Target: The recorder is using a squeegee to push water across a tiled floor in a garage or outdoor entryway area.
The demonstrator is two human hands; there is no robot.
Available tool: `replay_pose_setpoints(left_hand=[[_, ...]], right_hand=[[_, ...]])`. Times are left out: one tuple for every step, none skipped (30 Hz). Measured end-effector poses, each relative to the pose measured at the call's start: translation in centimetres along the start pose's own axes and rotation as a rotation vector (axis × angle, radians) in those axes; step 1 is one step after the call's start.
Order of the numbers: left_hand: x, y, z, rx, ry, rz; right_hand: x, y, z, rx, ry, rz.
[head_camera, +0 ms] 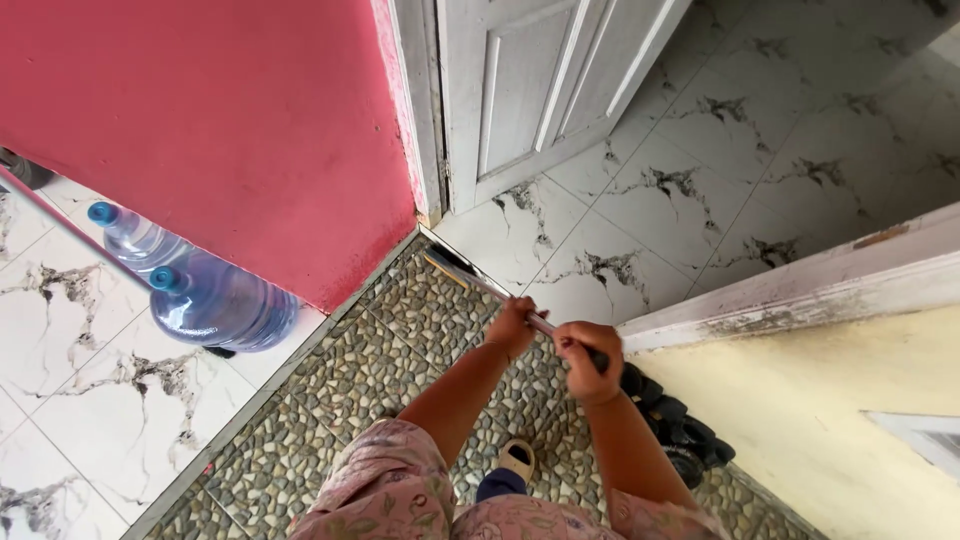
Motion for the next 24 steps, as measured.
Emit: replay_pose_setpoints(left_hand=[[-0.2, -0.7, -0.4, -0.007, 0.002, -0.004], [-0.3, -0.6, -1.3, 0.028, -0.019, -0.034], [-0.4, -0.4, -2.2, 0.064, -0.040, -0.063], [0.7, -0.8, -2.0, 0.056, -0.041, -0.063], [1.3, -1.2, -1.8, 0.048, -0.047, -0.132], [1.5, -2.0, -1.8, 0.031, -0.048, -0.203], [2.7, -3.9, -2.0, 0.016, -0.044, -0.205], [4.0, -5.1, -2.6, 0.055, -0.069, -0.232], [5.3, -6.3, -3.4, 0.095, -0.095, -0.259], [5.8, -5.6, -3.2, 0.107, -0.095, -0.251], [6.1, -4.9, -3.3, 0.144, -0.085, -0.257], [5.7, -5.6, -3.1, 0.173, -0.077, -0.280], [4.5, -5.1, -2.5, 0.179, -0.079, -0.290], [3.4, -4.8, -1.9, 0.166, -0.070, -0.259], [2.3, -4.5, -1.3, 0.152, -0.060, -0.228], [0.7, -3.9, -0.7, 0.147, -0.058, -0.230], [-0.5, -3.4, -0.1, 0.139, -0.060, -0.188], [-1.2, -2.1, 0.4, 0.136, -0.062, -0.135], [-0.7, -1.6, 0.6, 0.135, -0.060, -0.125], [-0.5, -0.8, 0.5, 0.125, -0.041, -0.139], [-0.4, -0.1, 0.5, 0.114, -0.023, -0.154], [1.5, -0.7, 0.2, 0.114, -0.022, -0.150], [3.0, -1.2, 0.1, 0.095, -0.049, -0.179], [4.4, -1.3, 0.0, 0.079, -0.076, -0.207]], right_hand=[[1.0, -0.7, 0.1, 0.006, 0.002, 0.006], [1.6, -0.9, 0.5, -0.057, 0.066, -0.035], [2.2, -1.0, 1.0, -0.120, 0.132, -0.075], [1.2, -0.9, 0.7, -0.114, 0.129, -0.071], [0.3, -0.8, 0.6, -0.110, -0.008, -0.045], [-0.5, -1.1, 0.6, -0.097, -0.141, -0.017], [-0.9, -1.8, 0.4, -0.083, -0.140, -0.011], [-1.3, -1.9, 0.1, -0.102, -0.131, -0.019], [-1.8, -1.9, -0.1, -0.121, -0.122, -0.027], [-1.9, -1.9, -0.2, -0.131, -0.123, -0.038], [-1.5, -1.9, -0.5, -0.107, -0.119, 0.001], [-1.0, -2.6, -0.5, -0.080, -0.107, 0.058], [-1.0, -2.3, -0.4, -0.089, -0.102, 0.065], [-1.4, -2.1, -0.2, -0.088, -0.091, 0.014], [-1.9, -2.0, 0.1, -0.087, -0.080, -0.037], [-0.8, -2.1, -0.1, -0.082, -0.079, -0.034], [-0.1, -2.3, -0.1, -0.094, -0.094, -0.073], [0.4, -2.0, -0.3, -0.108, -0.112, -0.122], [0.2, -1.6, -0.3, -0.104, -0.116, -0.131], [0.5, -1.1, -0.4, -0.068, -0.148, -0.107], [0.8, -0.6, -0.5, -0.033, -0.179, -0.083], [0.0, -0.2, -1.2, -0.032, -0.180, -0.086], [-0.5, 0.2, -1.9, -0.030, -0.126, -0.056], [-0.8, 0.8, -2.7, -0.030, -0.072, -0.027]])
Point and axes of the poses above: each hand's wrist, its own y-axis away from the middle knuckle, its own z-axis out of the back of the hand, x = y × z, the point moved 9 cm from there along -y, towards the middle knuckle, and after that the axes turned 5 degrees about -z, right-handed, at the moved point
